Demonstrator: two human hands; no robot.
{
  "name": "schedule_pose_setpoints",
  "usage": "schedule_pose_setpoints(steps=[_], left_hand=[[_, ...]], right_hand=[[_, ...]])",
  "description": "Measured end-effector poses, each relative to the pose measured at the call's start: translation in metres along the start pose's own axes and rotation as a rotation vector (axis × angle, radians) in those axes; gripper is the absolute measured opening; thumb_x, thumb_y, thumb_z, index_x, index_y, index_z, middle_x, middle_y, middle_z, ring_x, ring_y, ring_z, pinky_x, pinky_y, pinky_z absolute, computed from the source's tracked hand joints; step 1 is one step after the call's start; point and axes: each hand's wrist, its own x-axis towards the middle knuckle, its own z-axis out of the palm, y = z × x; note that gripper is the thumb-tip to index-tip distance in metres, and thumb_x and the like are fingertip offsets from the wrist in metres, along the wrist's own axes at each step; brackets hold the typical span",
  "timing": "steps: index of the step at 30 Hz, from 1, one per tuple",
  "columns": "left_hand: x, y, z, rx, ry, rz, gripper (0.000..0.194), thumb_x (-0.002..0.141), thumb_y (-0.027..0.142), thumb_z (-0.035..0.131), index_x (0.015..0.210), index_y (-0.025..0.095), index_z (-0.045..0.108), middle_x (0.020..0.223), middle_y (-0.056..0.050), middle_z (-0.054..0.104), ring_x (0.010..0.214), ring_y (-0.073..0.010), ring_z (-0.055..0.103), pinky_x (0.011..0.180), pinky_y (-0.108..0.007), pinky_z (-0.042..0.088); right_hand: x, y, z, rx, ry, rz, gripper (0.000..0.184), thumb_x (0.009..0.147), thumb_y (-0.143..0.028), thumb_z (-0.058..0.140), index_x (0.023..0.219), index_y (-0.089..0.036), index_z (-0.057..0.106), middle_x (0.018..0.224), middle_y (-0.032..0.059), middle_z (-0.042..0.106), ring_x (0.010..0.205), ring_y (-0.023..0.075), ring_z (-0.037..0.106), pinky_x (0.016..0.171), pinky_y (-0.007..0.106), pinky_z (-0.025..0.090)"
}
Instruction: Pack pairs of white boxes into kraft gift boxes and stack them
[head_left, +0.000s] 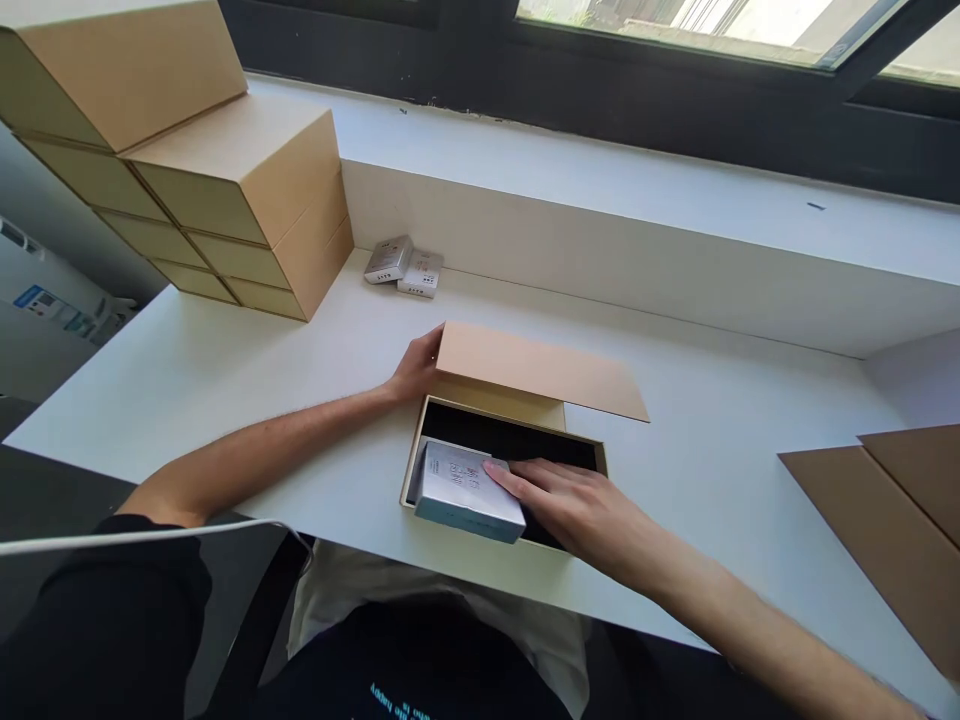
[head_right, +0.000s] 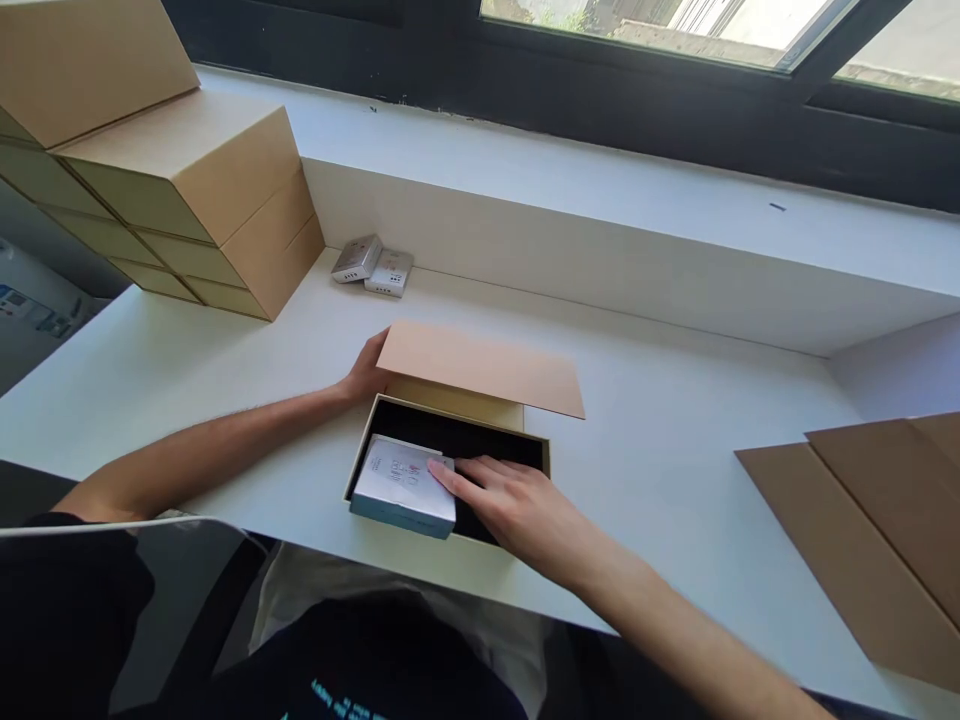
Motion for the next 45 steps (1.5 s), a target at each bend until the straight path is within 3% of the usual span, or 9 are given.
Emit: schedule_pose_setpoints(steps=[4,8,13,18,23,28,35,39,45], left_hand=[[0.000,0.001,0.000,0.023,-0.008,-0.005,0.029,0.076,0.016,0.059,0.104,0.014,0.065,0.090,-0.001,0.073,0.087,-0.0187,0.065,0.074,-0.025,0.052],[-0.001,0.003,0.000,0.031,-0.006,0.002,0.026,0.078,0.019,0.060,0.103,0.015,0.065,0.090,-0.001,0.073,0.089,-0.0194,0.066,0.076,-0.027,0.053],[-0.001,0.002,0.001,0.026,-0.016,-0.003,0.029,0.078,0.020,0.061,0.107,0.016,0.064,0.094,0.000,0.073,0.087,-0.0176,0.066,0.074,-0.025,0.053],[0.000,-0.001,0.000,0.016,-0.023,0.014,0.028,0.081,0.024,0.063,0.108,0.016,0.064,0.096,-0.001,0.073,0.087,-0.0176,0.066,0.072,-0.025,0.052],[0.000,-0.005,0.000,-0.012,-0.036,0.018,0.032,0.080,0.027,0.064,0.110,0.015,0.062,0.102,-0.003,0.072,0.093,-0.0194,0.067,0.078,-0.027,0.053],[0.000,-0.005,0.000,-0.025,-0.033,0.025,0.030,0.080,0.026,0.065,0.108,0.014,0.064,0.099,-0.003,0.073,0.089,-0.0185,0.067,0.075,-0.026,0.053],[-0.001,0.000,0.000,-0.042,-0.014,0.019,0.030,0.079,0.027,0.066,0.105,0.014,0.065,0.096,-0.002,0.074,0.085,-0.0172,0.066,0.070,-0.023,0.051],[-0.002,0.000,0.000,-0.097,0.015,0.022,0.030,0.079,0.033,0.066,0.102,0.015,0.064,0.095,-0.003,0.074,0.084,-0.0173,0.066,0.069,-0.024,0.051],[-0.001,0.007,0.001,-0.135,-0.014,-0.001,0.025,0.075,0.025,0.065,0.098,0.015,0.063,0.087,-0.001,0.071,0.081,-0.0167,0.063,0.069,-0.024,0.049]], right_hand=[[0.008,-0.009,-0.001,0.039,-0.093,0.020,0.064,0.089,-0.002,0.044,0.147,-0.030,0.045,0.147,0.0106,0.051,0.125,0.0280,0.059,0.095,0.046,0.056],[0.010,-0.016,-0.013,0.367,-0.194,0.071,0.053,0.099,-0.028,0.046,0.151,-0.033,0.039,0.163,0.0072,0.023,0.141,0.0275,0.041,0.106,0.043,0.047],[0.017,-0.026,-0.007,0.555,-0.205,0.138,0.074,0.084,-0.060,0.066,0.144,-0.021,0.048,0.146,0.0154,0.051,0.137,0.0321,0.046,0.110,0.049,0.043],[0.017,-0.034,0.005,0.572,-0.026,0.240,0.031,0.096,-0.032,0.055,0.125,-0.022,0.059,0.122,0.0097,0.069,0.105,0.0208,0.069,0.088,0.032,0.058],[0.008,-0.020,0.003,0.318,0.237,0.039,0.046,0.098,-0.019,0.050,0.143,-0.028,0.049,0.148,0.0092,0.050,0.135,0.0263,0.050,0.105,0.043,0.051],[0.011,-0.019,0.002,0.243,-0.079,-0.065,0.062,0.091,-0.053,0.061,0.147,-0.031,0.046,0.164,0.0115,0.017,0.148,0.0353,0.023,0.112,0.054,0.040],[0.035,-0.029,0.015,0.449,-0.115,0.230,0.045,0.102,-0.039,0.043,0.145,-0.024,0.046,0.148,0.0133,0.045,0.134,0.0261,0.048,0.105,0.044,0.050],[0.053,-0.029,0.014,0.530,-0.196,0.214,0.045,0.102,-0.035,0.040,0.145,-0.023,0.045,0.147,0.0133,0.045,0.131,0.0260,0.049,0.105,0.044,0.049],[0.056,-0.021,0.001,0.618,-0.281,0.305,0.064,0.099,-0.048,0.045,0.155,-0.022,0.030,0.153,0.0125,0.041,0.138,0.0276,0.044,0.113,0.046,0.040]])
